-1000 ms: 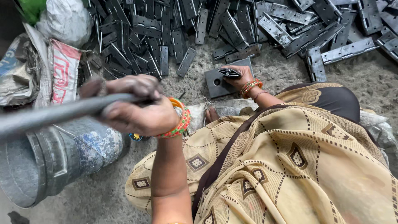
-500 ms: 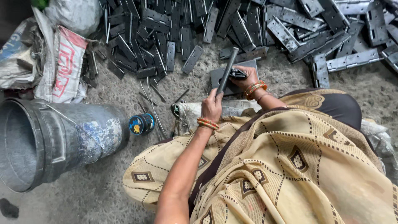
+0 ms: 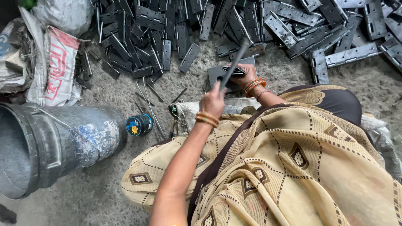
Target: The person sits on the floor and assembles metal hinges by placing them on a metal block, inserting a pin, and striking it with a hammer. The person repeatedly picks up hinge parts, aligns them, and uses a hammer to secure the pin, then sets the finished hinge aside.
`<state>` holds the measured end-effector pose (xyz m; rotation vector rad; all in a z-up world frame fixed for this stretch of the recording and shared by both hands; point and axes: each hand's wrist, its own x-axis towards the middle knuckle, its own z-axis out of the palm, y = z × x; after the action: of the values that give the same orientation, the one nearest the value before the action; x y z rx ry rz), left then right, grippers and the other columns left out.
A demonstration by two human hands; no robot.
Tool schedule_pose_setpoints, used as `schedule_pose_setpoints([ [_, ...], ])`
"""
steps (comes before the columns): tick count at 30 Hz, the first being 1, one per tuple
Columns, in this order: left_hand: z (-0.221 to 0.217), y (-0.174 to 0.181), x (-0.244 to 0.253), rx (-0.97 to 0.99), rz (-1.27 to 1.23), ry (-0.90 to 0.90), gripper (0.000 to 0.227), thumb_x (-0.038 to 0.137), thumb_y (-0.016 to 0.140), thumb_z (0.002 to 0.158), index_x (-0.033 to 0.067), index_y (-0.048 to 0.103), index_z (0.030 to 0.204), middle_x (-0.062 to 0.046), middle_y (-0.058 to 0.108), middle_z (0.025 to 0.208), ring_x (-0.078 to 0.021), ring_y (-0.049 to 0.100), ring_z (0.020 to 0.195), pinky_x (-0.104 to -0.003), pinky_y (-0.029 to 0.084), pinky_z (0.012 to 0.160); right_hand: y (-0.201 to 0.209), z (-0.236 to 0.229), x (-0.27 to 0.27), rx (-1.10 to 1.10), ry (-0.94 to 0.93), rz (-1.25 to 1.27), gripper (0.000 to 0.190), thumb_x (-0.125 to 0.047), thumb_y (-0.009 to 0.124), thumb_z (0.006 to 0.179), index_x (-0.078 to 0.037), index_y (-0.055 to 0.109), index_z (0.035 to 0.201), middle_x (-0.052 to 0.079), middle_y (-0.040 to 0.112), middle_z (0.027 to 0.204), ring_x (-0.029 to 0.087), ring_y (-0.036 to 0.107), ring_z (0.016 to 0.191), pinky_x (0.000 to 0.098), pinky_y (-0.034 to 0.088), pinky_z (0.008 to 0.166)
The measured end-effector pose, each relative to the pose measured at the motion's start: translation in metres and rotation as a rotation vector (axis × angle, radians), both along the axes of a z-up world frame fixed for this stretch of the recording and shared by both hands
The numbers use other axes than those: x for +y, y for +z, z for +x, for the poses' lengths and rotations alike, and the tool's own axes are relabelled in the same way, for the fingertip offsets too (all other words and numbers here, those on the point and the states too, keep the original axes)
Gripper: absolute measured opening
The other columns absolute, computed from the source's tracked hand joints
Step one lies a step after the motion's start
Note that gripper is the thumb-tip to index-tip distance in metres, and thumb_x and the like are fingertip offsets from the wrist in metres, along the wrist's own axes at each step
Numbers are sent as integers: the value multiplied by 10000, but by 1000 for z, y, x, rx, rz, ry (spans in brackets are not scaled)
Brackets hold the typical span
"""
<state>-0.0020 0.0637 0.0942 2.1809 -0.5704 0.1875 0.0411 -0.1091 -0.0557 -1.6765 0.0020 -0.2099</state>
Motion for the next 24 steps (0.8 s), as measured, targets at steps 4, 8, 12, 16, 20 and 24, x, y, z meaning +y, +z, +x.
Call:
schedule_pose_setpoints([
  [4,10,-78,29,346,222,204,321,374,469,1073,103,617,1163,-169,629,580,-299,624,469,-424,439,409,-6,5,-3,-49,24,-71,337,-25,795,843,-76,767,1175,46,791,1108,63,698,979,251,561,901],
  [8,31,-131,52,170,216,292,386,420,579,1037,44,651,988,-253,682,785,-466,665,765,-537,510,608,-27,9,-7,-100,26,-51,359,-38,827,816,-69,756,1167,57,778,1107,77,678,987,264,553,900],
  [12,63,-155,69,319,337,412,402,446,611,995,49,668,984,-257,689,818,-477,674,801,-562,527,677,-48,19,-20,-45,-9,-85,375,-93,849,809,-60,759,1171,33,778,1081,78,685,937,265,562,889],
  [16,109,-176,80,321,488,445,337,407,627,960,84,687,1035,-230,718,872,-443,696,854,-552,548,744,-65,26,-41,134,-137,129,346,-134,899,771,-32,764,1073,14,752,999,93,660,842,280,560,787],
  [20,129,-196,80,403,566,474,207,245,649,947,98,699,1084,-209,727,1045,-417,693,1003,-530,559,850,-69,33,-59,261,-381,397,332,-145,920,772,-34,725,1018,17,723,935,147,645,760,316,547,686],
  [24,111,-185,66,309,445,405,321,222,744,881,60,665,1146,-215,702,1173,-403,674,1102,-490,551,928,-53,33,-56,392,-523,649,382,-142,935,717,-49,699,1002,39,726,913,183,690,731,339,593,648],
])
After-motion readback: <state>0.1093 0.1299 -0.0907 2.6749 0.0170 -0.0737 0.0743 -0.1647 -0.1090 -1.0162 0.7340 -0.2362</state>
